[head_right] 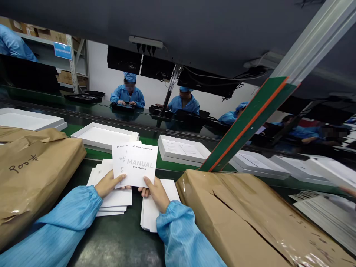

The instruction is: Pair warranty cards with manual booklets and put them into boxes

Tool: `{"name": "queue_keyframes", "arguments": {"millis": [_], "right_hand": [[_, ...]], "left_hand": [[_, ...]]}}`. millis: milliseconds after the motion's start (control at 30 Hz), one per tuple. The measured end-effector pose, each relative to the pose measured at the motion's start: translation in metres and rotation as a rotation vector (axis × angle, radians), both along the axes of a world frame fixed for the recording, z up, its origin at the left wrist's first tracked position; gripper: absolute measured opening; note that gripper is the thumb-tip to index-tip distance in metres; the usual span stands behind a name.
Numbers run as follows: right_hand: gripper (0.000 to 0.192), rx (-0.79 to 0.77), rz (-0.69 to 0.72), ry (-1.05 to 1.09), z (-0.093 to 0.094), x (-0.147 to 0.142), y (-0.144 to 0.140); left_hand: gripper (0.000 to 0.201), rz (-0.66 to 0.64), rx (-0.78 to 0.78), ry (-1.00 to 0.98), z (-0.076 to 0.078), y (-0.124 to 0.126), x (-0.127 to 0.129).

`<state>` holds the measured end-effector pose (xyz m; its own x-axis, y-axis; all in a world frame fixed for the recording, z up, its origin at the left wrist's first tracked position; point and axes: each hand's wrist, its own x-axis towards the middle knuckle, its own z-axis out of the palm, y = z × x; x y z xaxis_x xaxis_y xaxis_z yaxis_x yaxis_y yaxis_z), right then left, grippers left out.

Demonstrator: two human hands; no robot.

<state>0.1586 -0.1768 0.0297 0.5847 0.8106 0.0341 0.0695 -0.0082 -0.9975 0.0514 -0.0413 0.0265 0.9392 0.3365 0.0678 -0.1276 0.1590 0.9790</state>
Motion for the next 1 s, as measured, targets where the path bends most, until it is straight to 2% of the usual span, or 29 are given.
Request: {"name": "queue_keyframes", "arguments": {"millis": [333, 433, 500, 633, 767, 867, 1000], "right_hand": [[0.027, 0.028, -0.007, 0.009, -0.002, 0.001, 0.000], [0.029, 0.070, -0.044, 0.032, -0.003, 0.002, 0.000], [0.029, 0.095, -0.063, 0.040, -0.002, 0.002, 0.000], [0.029, 0.128, -0.077, 0.056, 0.000, -0.001, -0.001], [0.029, 0.176, -0.127, 0.105, 0.002, -0.002, -0.001], [0.030, 0.154, -0.119, 0.123, 0.004, 0.000, -0.001], [0.034, 0.125, -0.116, 0.139, 0.006, 0.001, -0.001]], "left_hand": [[0.044, 0.008, 0.027, 0.017, 0.004, -0.001, -0.001], [0.041, 0.022, 0.105, -0.002, 0.004, -0.002, 0.000], [0.036, 0.092, 0.211, -0.005, 0.003, -0.004, -0.001], [0.023, 0.393, 0.408, 0.046, 0.004, -0.001, -0.003], [0.014, 0.608, 0.336, 0.097, 0.014, 0.027, 0.001], [0.009, 0.673, 0.286, 0.139, 0.025, 0.066, 0.010], [0.017, 0.713, 0.193, 0.240, 0.035, 0.119, 0.026]]}}
